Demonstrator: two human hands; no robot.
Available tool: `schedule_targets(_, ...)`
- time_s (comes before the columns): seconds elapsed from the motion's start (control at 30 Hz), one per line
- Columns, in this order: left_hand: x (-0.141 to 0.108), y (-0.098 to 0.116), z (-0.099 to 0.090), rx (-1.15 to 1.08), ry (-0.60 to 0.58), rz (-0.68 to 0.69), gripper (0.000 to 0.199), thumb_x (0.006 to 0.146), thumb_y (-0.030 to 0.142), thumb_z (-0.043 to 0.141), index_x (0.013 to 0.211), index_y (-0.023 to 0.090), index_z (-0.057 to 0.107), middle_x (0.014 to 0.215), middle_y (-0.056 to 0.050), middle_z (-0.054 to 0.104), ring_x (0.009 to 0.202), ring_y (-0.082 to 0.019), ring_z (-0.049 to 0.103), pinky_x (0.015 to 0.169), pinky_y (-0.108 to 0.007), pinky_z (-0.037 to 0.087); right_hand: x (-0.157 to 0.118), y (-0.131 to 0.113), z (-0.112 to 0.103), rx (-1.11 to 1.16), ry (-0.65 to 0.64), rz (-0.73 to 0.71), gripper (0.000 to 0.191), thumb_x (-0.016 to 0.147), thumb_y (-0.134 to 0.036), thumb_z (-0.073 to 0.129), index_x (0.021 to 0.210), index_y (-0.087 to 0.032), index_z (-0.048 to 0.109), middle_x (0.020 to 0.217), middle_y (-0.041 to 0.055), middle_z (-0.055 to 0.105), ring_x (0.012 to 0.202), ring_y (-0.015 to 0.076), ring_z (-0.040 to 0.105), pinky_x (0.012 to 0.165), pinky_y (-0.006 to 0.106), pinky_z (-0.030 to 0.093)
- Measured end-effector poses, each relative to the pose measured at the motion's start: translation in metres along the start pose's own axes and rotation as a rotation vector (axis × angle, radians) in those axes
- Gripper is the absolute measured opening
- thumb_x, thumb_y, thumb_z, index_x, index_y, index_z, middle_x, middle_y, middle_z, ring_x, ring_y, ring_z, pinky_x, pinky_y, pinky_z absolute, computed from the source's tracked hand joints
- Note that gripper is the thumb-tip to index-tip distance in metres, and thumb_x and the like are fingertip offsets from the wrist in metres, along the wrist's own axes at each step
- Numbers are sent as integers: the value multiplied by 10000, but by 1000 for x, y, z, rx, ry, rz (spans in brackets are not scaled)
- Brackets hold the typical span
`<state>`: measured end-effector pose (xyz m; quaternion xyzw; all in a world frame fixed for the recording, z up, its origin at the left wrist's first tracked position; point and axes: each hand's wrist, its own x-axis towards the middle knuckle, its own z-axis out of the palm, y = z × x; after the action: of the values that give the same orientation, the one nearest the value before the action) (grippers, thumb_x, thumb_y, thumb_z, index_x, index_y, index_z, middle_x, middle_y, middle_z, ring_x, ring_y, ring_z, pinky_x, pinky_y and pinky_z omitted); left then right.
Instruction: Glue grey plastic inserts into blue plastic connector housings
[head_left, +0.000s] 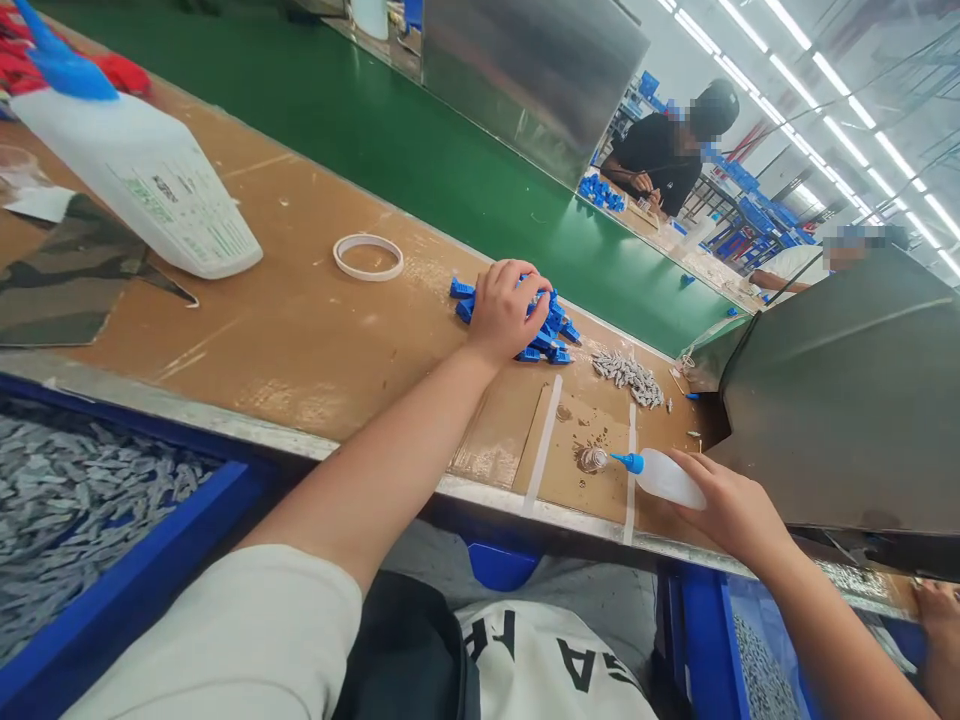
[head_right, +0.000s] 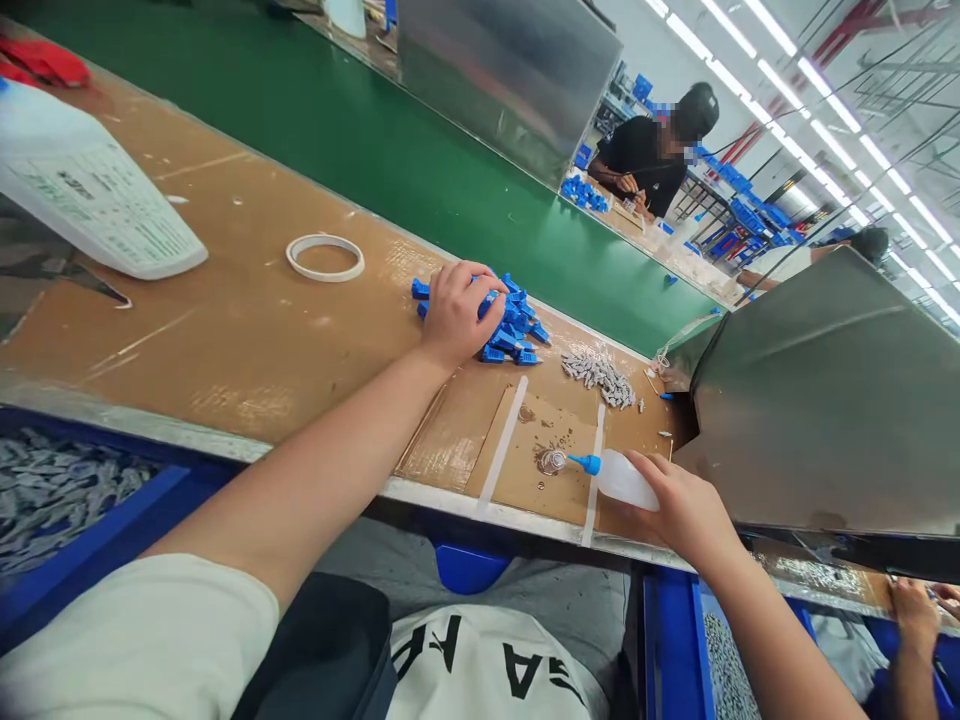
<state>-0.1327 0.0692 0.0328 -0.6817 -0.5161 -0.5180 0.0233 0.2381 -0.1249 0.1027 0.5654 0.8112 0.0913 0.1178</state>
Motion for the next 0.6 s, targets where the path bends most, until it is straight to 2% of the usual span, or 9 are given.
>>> schedule_targets(0.23, 1, -3, 1, -5, -20, -52, 213, 1017, 287, 501, 1090, 209, 684, 1226, -114, 616, 1235, -298, 538, 1099, -472, 406, 5, 1, -3, -76, -15, -83, 526, 902, -364, 660, 1420, -318, 581, 1306, 46, 719, 969, 255, 762, 677, 316, 562)
schedule_targets(0.6, 1, -2, 0, -36, -39, -75, 240, 1039, 303, 468, 1095, 181, 666, 1246, -138, 614, 1276, -315, 533, 1123, -483, 401, 6, -1, -10, -125, -17, -109, 537, 888, -288, 649, 1422, -292, 590, 1289, 58, 723, 953, 252, 762, 662, 310, 566)
